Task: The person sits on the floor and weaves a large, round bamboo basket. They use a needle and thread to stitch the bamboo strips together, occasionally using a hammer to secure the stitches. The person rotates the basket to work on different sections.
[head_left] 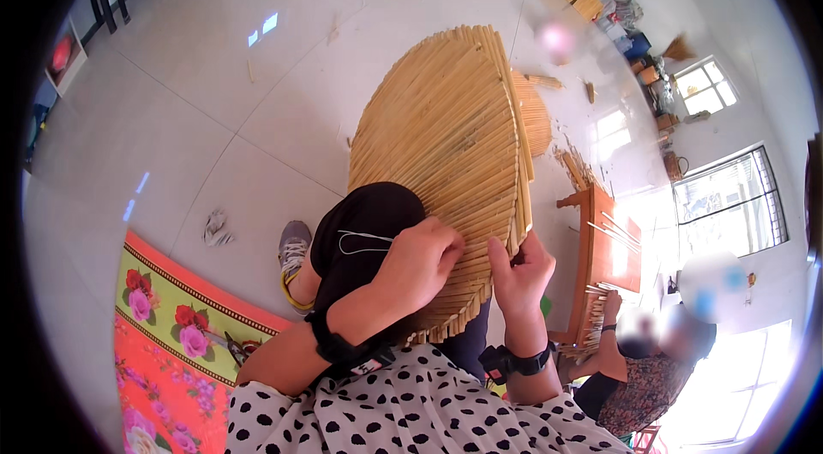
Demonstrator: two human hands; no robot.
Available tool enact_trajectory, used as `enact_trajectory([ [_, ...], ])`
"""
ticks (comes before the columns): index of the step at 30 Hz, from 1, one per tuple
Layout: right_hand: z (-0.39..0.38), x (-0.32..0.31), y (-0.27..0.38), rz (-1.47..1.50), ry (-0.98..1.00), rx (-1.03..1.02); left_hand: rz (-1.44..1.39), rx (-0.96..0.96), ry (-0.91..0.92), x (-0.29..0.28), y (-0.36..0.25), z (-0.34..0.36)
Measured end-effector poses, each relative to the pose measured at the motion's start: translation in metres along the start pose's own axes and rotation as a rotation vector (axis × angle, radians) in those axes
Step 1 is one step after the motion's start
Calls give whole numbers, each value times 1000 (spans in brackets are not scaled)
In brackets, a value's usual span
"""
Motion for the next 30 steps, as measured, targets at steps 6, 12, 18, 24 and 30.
enact_trajectory([
  [6,1,1,6,30,1,-27,-355,-247,329,-17,-19,-5],
  [12,0,2,2,0,8,-51,-768,-168,284,-13,-14,0],
  [18,-2,2,-4,-3,-15,-19,-909,-183,199,-1,-19,7],
  [24,-3,4,-5,-15,-22,42,-300,190,-2,-10,-53,9],
  [30,-5,6,-7,15,-23,55,-196,294,-42,-8,-62,5],
])
Point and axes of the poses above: each hand's wrist, its own z-axis towards the middle knuckle, its own x-axis out of the palm, y = z × x, the point moved 5 cm from there along z, towards the middle knuckle, and after that the axes turned 1 degree about z, right-handed, at the moved point
